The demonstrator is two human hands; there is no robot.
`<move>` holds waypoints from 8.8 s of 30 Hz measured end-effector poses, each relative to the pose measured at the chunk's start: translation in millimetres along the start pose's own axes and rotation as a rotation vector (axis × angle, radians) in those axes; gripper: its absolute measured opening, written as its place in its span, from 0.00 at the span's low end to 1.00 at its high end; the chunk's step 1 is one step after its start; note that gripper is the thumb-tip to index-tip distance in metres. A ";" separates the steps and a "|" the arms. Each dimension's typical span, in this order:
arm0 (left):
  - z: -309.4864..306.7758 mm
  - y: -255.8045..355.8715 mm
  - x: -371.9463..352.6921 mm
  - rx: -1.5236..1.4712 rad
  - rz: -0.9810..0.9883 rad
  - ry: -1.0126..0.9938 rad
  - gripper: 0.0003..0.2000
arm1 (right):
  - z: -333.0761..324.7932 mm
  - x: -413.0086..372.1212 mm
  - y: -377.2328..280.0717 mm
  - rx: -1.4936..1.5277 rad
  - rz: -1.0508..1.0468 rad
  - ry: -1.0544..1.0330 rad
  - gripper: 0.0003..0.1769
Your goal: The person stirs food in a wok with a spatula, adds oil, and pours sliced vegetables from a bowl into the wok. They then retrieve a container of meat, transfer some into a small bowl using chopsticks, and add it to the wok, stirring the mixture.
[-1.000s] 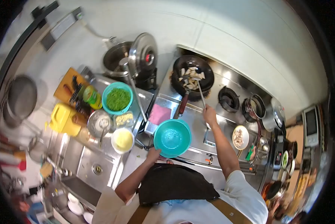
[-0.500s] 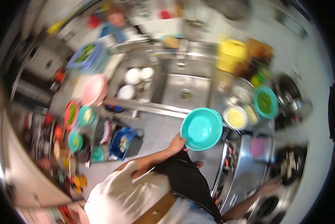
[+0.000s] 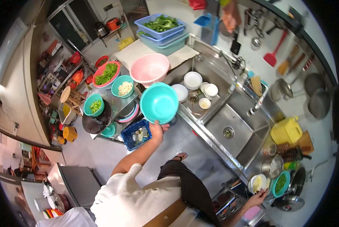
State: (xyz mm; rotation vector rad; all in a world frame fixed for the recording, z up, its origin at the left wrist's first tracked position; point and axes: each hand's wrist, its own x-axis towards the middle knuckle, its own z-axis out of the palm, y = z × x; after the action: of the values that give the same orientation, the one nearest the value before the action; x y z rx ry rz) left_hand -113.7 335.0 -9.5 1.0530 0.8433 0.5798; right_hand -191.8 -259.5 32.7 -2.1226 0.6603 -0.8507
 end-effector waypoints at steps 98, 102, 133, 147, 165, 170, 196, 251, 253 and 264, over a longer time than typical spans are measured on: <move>289.0 -305.1 -581.7 0.900 -0.392 -2.326 0.16 | -423.9 -31.5 88.8 -0.551 0.974 -0.114 0.16; 302.0 -329.1 -584.9 0.923 -0.355 -2.376 0.18 | -423.5 -24.2 102.3 -0.622 1.001 -0.156 0.16; 176.4 -405.7 -556.9 1.560 0.650 -3.276 0.25 | -452.9 27.8 140.4 -0.276 1.067 0.156 0.23; 166.8 -413.9 -541.6 1.178 0.977 -3.397 0.11 | -497.4 32.3 197.7 0.235 1.327 0.363 0.09; 171.7 -418.7 -542.1 1.419 0.814 -3.343 0.14 | -525.6 45.0 178.7 0.252 1.522 -0.094 0.13; 155.7 -455.0 -523.3 1.338 0.829 -3.442 0.12 | -393.6 18.7 232.1 0.384 1.255 0.475 0.08; 159.7 -421.0 -541.2 0.967 1.349 -3.397 0.18 | -496.9 95.4 202.9 -0.549 1.124 0.083 0.18; 169.9 -404.6 -545.1 1.192 1.201 -3.333 0.11 | -418.2 -22.0 154.3 -1.015 0.935 -0.091 0.29; 170.0 -410.3 -544.4 1.206 1.238 -3.345 0.11 | -417.0 -23.4 139.9 -1.038 0.942 -0.084 0.28; 167.9 -412.8 -546.4 1.179 1.217 -3.373 0.10 | -389.3 -11.4 176.5 -0.946 0.993 0.083 0.16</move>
State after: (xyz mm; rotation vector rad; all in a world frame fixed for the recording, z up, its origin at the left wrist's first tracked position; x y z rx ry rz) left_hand -273.7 -331.7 -174.0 -1.2017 2.3817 1.0970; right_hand -519.3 -529.2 86.0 -2.0231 2.2222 -0.0167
